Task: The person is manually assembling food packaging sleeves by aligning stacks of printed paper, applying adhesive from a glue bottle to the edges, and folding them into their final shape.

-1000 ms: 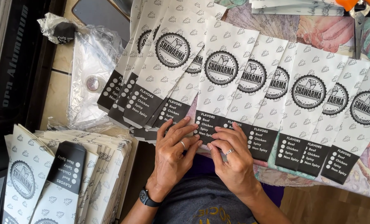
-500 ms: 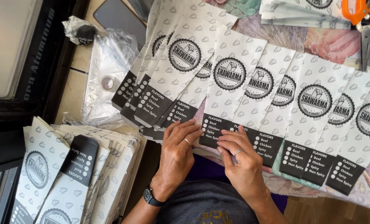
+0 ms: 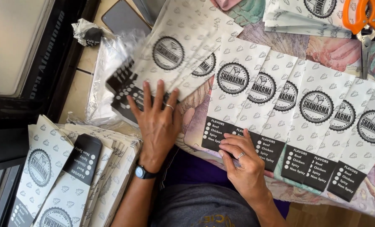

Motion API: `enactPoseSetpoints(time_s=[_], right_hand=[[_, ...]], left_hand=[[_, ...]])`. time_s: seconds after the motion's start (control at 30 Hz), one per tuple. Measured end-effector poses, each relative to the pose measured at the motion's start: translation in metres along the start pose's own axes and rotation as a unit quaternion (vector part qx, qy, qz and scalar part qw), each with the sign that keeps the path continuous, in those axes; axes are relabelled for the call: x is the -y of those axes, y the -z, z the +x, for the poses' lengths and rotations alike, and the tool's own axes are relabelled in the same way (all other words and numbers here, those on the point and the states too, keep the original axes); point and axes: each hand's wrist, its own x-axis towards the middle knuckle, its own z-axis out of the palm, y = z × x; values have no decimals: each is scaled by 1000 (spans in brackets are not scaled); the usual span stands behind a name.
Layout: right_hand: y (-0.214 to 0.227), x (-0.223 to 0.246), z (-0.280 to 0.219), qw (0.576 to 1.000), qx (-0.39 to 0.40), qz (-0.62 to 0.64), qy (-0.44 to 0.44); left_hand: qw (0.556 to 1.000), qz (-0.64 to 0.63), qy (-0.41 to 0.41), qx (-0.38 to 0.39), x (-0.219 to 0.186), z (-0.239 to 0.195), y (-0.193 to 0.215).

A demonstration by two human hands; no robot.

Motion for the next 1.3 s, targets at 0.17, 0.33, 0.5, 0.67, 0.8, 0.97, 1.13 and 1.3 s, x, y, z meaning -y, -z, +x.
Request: enactPoseSetpoints(time_s=[0.17,0.33,0.5,0.67,0.8,0.97,1.13,1.3], right_hand=[[1,-2,0,1000,5,-5,5],[0,-3,-1,1000,2,-5,14],[1,-3,0,1000,3,0,14],[2,-1,3,1000,7,-3,11],[3,0,3,1000,7,-1,10],[3,1,0,995,50,-70,55],[0,5,-3,987,84,-111,75],[-7,10,-4,990,57,-115,65]], left_hand=[[993,8,-12,-118,-2,6,3],[984,4,-34,-174,-9,13,12],[984,-4,-41,-172,-22,11,11],[987,-148,-44,-44,-54,11,8],[963,-260,-69,4,-35,6,20],[987,-153,-42,7,-8,-26,30],[988,-150,-45,5,-16,-37,23],[982,-179,-62,-14,-18,-41,19]])
